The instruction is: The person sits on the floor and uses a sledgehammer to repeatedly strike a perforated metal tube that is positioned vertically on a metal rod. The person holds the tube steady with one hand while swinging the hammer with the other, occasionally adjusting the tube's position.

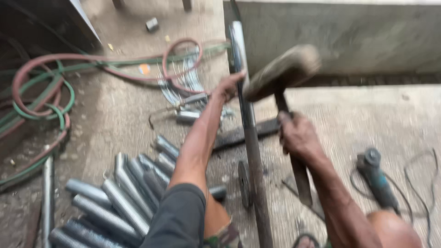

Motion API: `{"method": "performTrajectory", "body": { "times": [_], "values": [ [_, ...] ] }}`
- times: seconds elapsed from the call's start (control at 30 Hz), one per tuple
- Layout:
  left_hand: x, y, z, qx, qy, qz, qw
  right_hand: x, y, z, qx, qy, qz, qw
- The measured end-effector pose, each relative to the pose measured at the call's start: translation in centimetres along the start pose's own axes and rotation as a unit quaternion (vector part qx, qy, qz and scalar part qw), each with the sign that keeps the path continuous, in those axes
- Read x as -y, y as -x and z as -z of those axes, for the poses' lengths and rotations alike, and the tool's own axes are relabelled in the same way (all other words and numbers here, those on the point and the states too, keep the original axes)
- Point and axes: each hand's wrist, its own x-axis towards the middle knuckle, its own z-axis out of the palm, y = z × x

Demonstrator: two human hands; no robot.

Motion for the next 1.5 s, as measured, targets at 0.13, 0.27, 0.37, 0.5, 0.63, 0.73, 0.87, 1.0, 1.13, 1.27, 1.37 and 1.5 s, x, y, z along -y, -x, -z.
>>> {"method": "performTrajectory", "body": {
  "times": [0.13, 0.27, 0.37, 0.5, 0.63, 0.73, 0.87, 1.0, 1.13, 1.27, 1.37, 1.5],
  "values": [
    [-0.4, -0.3, -0.6, 0.044, 0.138, -0.016, 0.989, 3.4, 4.0, 1.9, -0.096, -0.155, 0.106, 0.978],
    [-0.6, -0.3, -0.9, 0.009, 0.047, -0.060, 0.997, 0.2, 5.4, 1.3, -0.213, -0.110, 0.338, 0.910],
    [-0.9, -0.8, -1.3, -0.053, -0.108, -0.098, 0.988, -7.8, 3.6, -2.5, -0.157, -0.036, 0.274, 0.948],
    [-2.3, -1.2, -0.6, -0.093, -0.270, -0.091, 0.954, -4.1, 3.1, -1.9, -0.018, 0.146, -0.044, 0.988],
    [0.3, 0.8, 0.2, -0.043, -0.168, -0.063, 0.983, -1.7, 5.2, 0.7, -0.082, -0.134, 0.002, 0.988],
    [-1.0, -0.4, -0.6, -0.029, -0.092, -0.096, 0.991, 0.7, 4.5, 1.2, -0.156, -0.210, 0.196, 0.945],
    [-0.6, -0.5, -0.5, -0.023, -0.076, -0.088, 0.993, -1.1, 0.5, -0.4, -0.187, -0.101, 0.336, 0.918],
    [-0.9, -0.4, -1.0, -0.018, -0.037, -0.096, 0.995, -5.2, -4.4, -2.8, -0.062, 0.051, 0.067, 0.995],
    [0.1, -0.4, -0.2, -0.026, -0.003, -0.043, 0.999, 0.1, 0.8, 0.2, -0.036, -0.091, 0.003, 0.995],
    [-1.0, -0.5, -1.6, -0.093, -0.301, -0.156, 0.936, 2.2, 3.8, 1.6, -0.156, -0.145, 0.195, 0.958],
    [-1.2, 0.1, -1.5, -0.100, -0.198, -0.151, 0.963, -2.2, 1.1, -0.8, -0.229, -0.147, 0.265, 0.925],
    [0.1, 0.7, -1.3, -0.105, -0.196, -0.145, 0.964, -4.5, -1.6, -2.7, -0.143, 0.113, 0.270, 0.945]
  ]
}}
